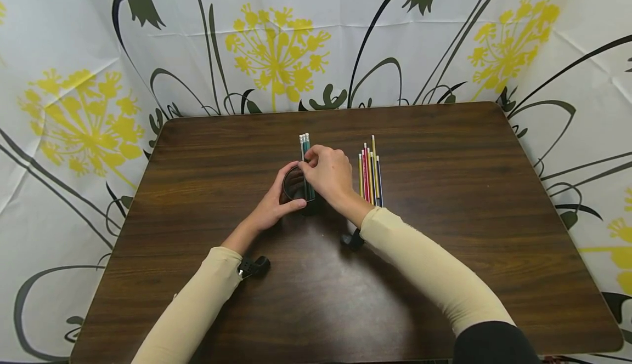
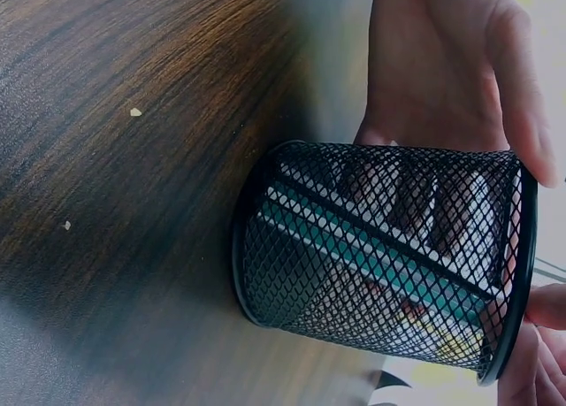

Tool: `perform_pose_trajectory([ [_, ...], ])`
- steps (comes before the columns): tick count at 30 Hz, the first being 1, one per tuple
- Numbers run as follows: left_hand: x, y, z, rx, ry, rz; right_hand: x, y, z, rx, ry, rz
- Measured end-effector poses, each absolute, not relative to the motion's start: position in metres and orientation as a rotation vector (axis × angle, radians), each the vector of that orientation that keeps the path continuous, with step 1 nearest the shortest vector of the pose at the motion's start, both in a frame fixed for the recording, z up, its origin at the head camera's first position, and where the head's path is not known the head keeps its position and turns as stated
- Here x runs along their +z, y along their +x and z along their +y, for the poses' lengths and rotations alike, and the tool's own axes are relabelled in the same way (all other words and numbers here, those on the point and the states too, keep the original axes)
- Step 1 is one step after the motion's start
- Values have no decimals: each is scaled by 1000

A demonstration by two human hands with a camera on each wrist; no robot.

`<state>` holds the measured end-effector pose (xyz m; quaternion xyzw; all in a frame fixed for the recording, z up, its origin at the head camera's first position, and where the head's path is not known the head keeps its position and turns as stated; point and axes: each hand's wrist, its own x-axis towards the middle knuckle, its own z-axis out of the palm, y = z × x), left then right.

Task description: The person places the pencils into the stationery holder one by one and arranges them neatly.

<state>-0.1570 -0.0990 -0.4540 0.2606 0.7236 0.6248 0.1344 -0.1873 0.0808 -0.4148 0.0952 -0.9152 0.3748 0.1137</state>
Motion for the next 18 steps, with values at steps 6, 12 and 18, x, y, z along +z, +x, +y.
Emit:
perform_pose_trajectory([
  [6,-455,-157,-100,1816,753,2093,-415,-187,81,1119,290,-2674],
  [12,-456,-157,-99,1830,754,2085,-413,-188,87,1218,300,-2646],
  [18,-457,-158,-98,1848,768,2087,-411,-197,117,1308,198,-2563],
])
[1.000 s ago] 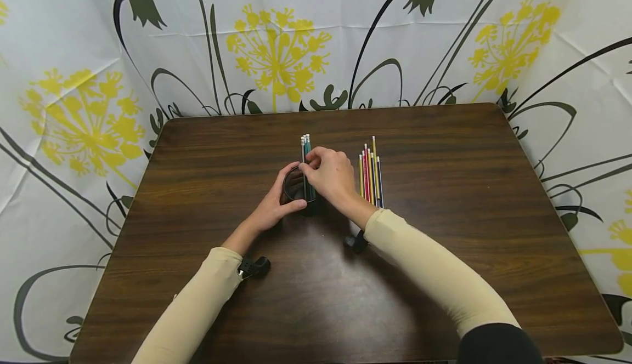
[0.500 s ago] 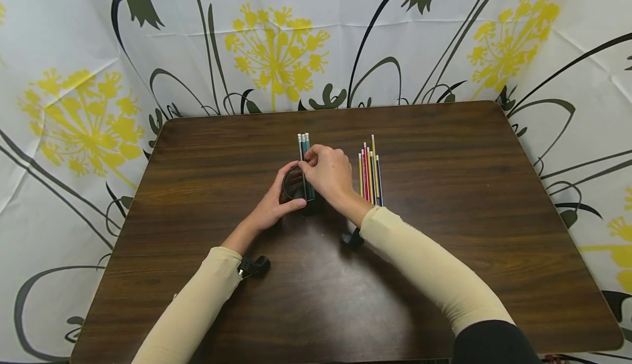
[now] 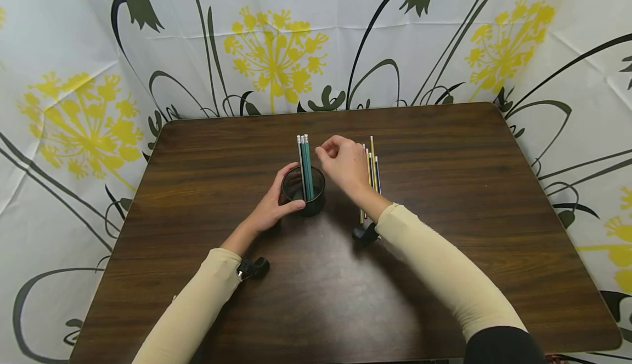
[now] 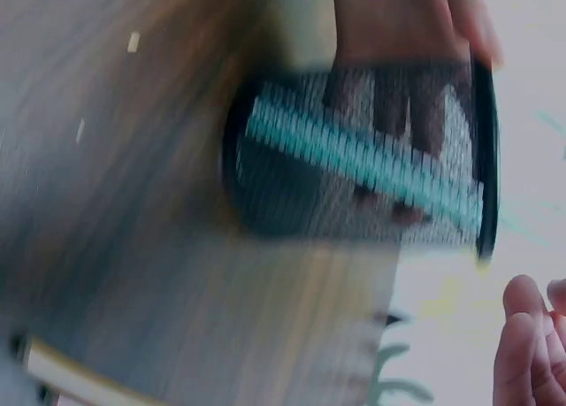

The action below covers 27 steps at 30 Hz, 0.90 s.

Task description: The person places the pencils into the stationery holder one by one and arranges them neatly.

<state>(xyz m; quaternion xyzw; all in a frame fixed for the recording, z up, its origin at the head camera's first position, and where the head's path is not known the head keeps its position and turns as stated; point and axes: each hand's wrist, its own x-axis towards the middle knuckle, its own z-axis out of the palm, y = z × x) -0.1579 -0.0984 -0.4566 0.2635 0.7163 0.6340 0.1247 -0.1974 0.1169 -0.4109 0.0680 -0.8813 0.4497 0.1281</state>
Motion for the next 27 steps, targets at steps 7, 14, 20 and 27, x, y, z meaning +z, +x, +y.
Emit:
perform_pose_trajectory([
  [7,-455,-157,-98,1833,771,2111,-433,-215,174,1190,-108,-2735],
  [14,-455,-158,-97,1842,779,2097,-456,-216,217,1076,-301,-3029],
  [20,-454,-159,-96,1843,792,2091,-461,-213,237,1160,-264,-3185],
  [27,-454,-157,-97,1821,770,2106,-460,-213,244,1124,-190,-3251],
])
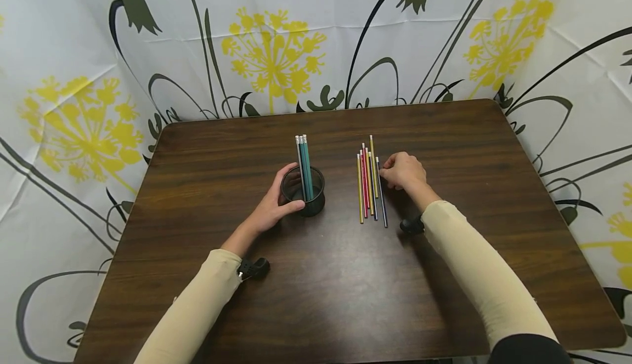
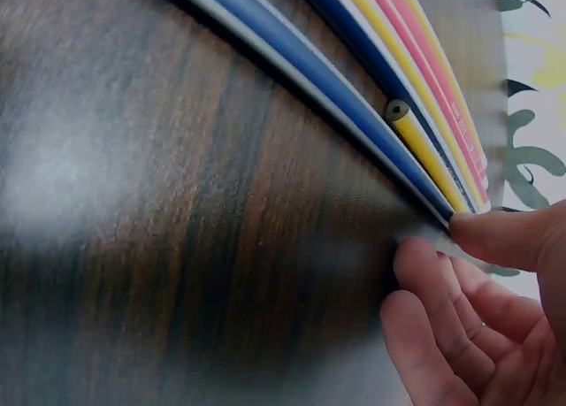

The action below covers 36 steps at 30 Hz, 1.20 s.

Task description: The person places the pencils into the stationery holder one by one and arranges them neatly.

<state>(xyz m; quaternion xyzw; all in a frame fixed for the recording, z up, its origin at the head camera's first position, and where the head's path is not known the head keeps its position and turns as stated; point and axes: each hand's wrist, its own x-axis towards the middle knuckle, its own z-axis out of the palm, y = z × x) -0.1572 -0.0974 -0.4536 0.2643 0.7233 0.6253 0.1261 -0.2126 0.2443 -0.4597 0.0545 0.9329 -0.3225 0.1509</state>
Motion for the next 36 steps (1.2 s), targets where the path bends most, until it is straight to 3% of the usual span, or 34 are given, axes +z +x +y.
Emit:
perform_pose_trajectory([
  [21,-455,-158,-98,1838,786,2094,-453,-211,220,-445,121,2839],
  [36,-455,-158,-98,1848,785,2086,-425,-204,222,-686,53,3064],
])
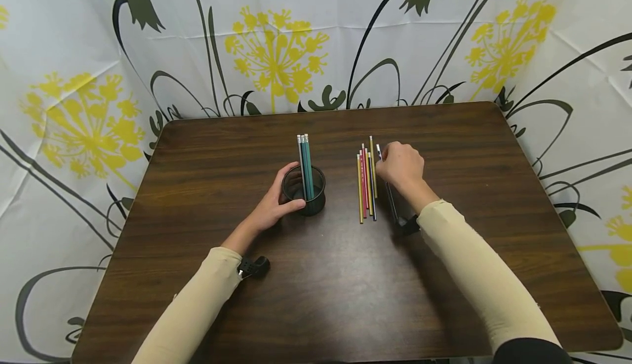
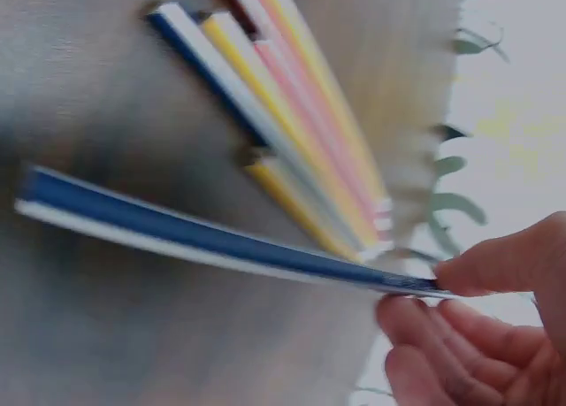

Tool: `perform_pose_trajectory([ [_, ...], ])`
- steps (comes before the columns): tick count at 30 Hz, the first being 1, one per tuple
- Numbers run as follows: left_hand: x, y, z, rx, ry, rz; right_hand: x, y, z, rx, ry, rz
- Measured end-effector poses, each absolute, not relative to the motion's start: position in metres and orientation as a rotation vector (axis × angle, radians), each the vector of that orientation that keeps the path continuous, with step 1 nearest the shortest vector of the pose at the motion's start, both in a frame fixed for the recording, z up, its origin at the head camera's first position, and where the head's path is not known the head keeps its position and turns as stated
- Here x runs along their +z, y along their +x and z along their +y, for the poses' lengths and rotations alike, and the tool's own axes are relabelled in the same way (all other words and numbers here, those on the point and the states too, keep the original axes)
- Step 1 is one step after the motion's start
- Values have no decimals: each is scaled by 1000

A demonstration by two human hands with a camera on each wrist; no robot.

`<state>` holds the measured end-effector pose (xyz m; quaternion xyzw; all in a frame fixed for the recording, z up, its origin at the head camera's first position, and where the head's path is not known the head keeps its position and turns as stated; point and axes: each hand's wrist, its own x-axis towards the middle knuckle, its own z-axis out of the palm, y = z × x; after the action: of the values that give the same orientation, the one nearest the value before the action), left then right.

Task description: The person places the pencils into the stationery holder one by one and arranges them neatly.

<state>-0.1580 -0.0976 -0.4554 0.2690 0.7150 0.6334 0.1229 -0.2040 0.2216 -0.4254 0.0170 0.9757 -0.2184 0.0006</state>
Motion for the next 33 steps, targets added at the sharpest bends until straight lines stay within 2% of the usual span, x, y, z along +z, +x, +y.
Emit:
perform_pose_trajectory([
  [7,-454,-157,-99,1846,768,2082,-374,-193,191,-1112,-126,3275],
  [15,-455,-157,-98,1844,768,2088,-336,-170,152,-1868,-527,3017],
  [21,-457,-156,-98,1853,764,2065,-344,-161,134,-1964,-702,2843],
  [33,-457,-159,-98,1863,767,2060,-376,-164,124,-1694,-664,2863],
])
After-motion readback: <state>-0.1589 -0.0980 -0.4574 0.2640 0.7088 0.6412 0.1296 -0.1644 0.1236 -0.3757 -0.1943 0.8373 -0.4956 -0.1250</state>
